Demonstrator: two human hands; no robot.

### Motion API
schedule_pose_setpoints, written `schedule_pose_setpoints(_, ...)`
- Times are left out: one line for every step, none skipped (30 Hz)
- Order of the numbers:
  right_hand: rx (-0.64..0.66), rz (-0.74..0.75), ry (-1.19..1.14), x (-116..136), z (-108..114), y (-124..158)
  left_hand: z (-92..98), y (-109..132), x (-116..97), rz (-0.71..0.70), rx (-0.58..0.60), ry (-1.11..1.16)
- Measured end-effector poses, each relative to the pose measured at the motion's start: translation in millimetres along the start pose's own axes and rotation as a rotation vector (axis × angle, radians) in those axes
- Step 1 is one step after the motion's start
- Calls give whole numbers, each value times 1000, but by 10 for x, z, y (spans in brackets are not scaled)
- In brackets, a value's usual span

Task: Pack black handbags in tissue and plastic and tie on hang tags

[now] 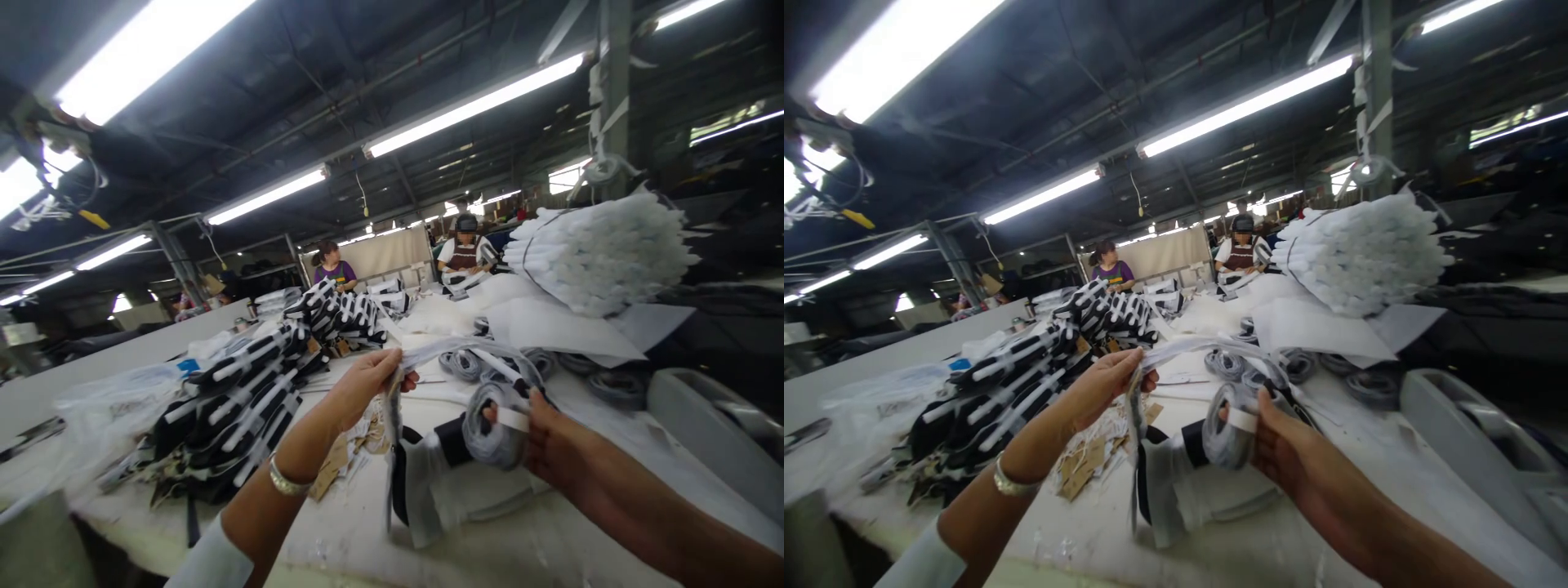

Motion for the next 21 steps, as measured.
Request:
schedule_pose_setpoints(32,-22,-56,-73,-74,-53,10,-4,-17,14,11,-5)
schedule_pose_setpoints(56,-30,-117,-131,-138,-111,20,-7,-30,25,27,-10)
schedule_pose_setpoints(66,-18,-167,-174,-196,-173,32,-9,-40,37,42,-13)
schedule_pose_setpoints(62,11,-202,-202,-253,-237,43,-11,-51,48,54,-16)
schedule_pose_setpoints(49,44,-231,-220,-313,-301,53,-13,-63,58,60,-20)
schedule_pose_setpoints(34,69,-260,-231,-379,-364,61,-16,-76,66,61,-25)
schedule_pose_setpoints(10,90,-293,-238,-447,-425,66,-21,-88,73,59,-31)
schedule_pose_setpoints(-17,109,-330,-241,-518,-482,68,-28,-99,76,53,-38)
schedule_pose_setpoints(-43,129,-365,-241,-588,-535,66,-37,-108,76,45,-46)
schedule_pose_setpoints(-64,150,-394,-239,-656,-581,60,-48,-115,73,37,-53)
schedule_pose_setpoints(-80,172,-416,-236,-720,-619,51,-60,-120,66,30,-61)
schedule_pose_setpoints(-89,195,-432,-232,-777,-647,41,-71,-123,59,24,-68)
schedule_pose_setpoints(-92,217,-442,-227,-827,-665,31,-82,-126,50,16,-73)
schedule_pose_setpoints(-95,238,-450,-224,-868,-674,22,-92,-128,40,8,-78)
schedule_pose_setpoints(-99,258,-458,-220,-902,-674,16,-100,-131,29,-2,-82)
schedule_pose_setpoints(-101,277,-464,-218,-930,-667,13,-106,-135,15,-11,-87)
schedule_pose_setpoints(-103,295,-468,-218,-952,-655,15,-110,-140,0,-20,-94)
schedule_pose_setpoints(-104,309,-469,-220,-970,-642,19,-113,-145,-14,-26,-101)
schedule_pose_setpoints(-104,321,-468,-223,-984,-629,27,-115,-148,-26,-30,-110)
schedule_pose_setpoints(-105,331,-466,-229,-997,-616,37,-117,-151,-36,-34,-118)
schedule_pose_setpoints(-105,341,-463,-235,-1008,-606,48,-117,-152,-43,-37,-125)
Point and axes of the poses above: each hand's wrist, its own y-axis away from the middle knuckle, its own z-axis out of the back of the hand, x = y × z, the point moved 2 cm from there along -y, towards the middle knuckle, and after that the axes turned 9 degrees about z, right-handed, at the moved point
